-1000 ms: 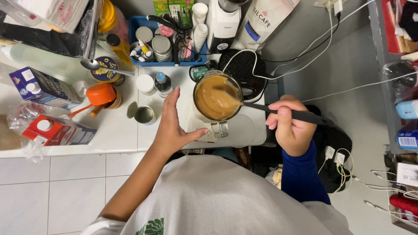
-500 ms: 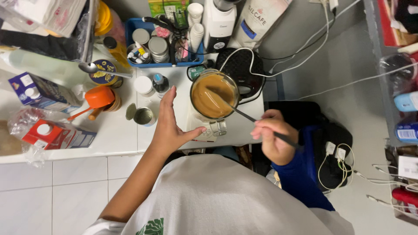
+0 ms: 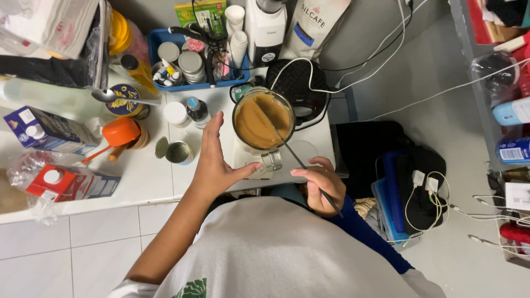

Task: The person wipes the interior and exterior of a tall translucent plastic bottle and a small plastic lid with a white tissue. They then wipe the inside of a larger translucent plastic container with the tissue. The person uses a spoon to scoop a white powder from the larger container into a small metal cup.

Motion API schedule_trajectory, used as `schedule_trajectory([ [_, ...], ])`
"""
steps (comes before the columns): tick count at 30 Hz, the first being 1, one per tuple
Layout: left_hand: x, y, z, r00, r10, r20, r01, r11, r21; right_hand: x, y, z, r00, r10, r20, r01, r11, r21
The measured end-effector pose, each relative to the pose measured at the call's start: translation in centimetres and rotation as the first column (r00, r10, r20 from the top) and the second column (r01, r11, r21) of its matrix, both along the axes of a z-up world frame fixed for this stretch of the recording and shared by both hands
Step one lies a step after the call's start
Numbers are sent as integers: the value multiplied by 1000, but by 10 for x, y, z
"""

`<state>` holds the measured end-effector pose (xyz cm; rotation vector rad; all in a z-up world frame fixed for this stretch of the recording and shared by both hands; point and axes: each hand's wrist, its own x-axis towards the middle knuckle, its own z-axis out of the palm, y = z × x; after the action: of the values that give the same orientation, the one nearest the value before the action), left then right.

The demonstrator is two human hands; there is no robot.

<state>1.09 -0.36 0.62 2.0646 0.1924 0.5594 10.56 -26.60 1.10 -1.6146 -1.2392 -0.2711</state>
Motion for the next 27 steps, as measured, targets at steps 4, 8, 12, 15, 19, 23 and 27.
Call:
schedule_trajectory([
  [4,1,1,0,1000,-6,7,6,1000,13,1,2,-1,1000,4,26,-4,1000,6],
  [8,-3,0,1,1000,-5,-2,5,1000,-7,-3,4,-4,999,13,35,-13,1000,-10],
  [12,-4,1,2,1000,0,-19,0,1000,-13,0,5,-4,998,16,59,-14,999,-34],
  [15,-4,1,2,1000,6,-18,-6,1000,-15,-2,8,-4,999,7,51,-8,1000,2],
  [19,-4,1,1,1000,1,3,-1,1000,-10,-1,5,-4,999,19,47,-17,999,-50],
  [23,-3,3,4,1000,14,-12,-15,1000,-12,-2,6,-7,999,6,39,-4,999,-43],
  [27,-4,5,-2,999,29,-16,-30,999,-30,-4,6,-11,998,24,57,-27,999,39],
])
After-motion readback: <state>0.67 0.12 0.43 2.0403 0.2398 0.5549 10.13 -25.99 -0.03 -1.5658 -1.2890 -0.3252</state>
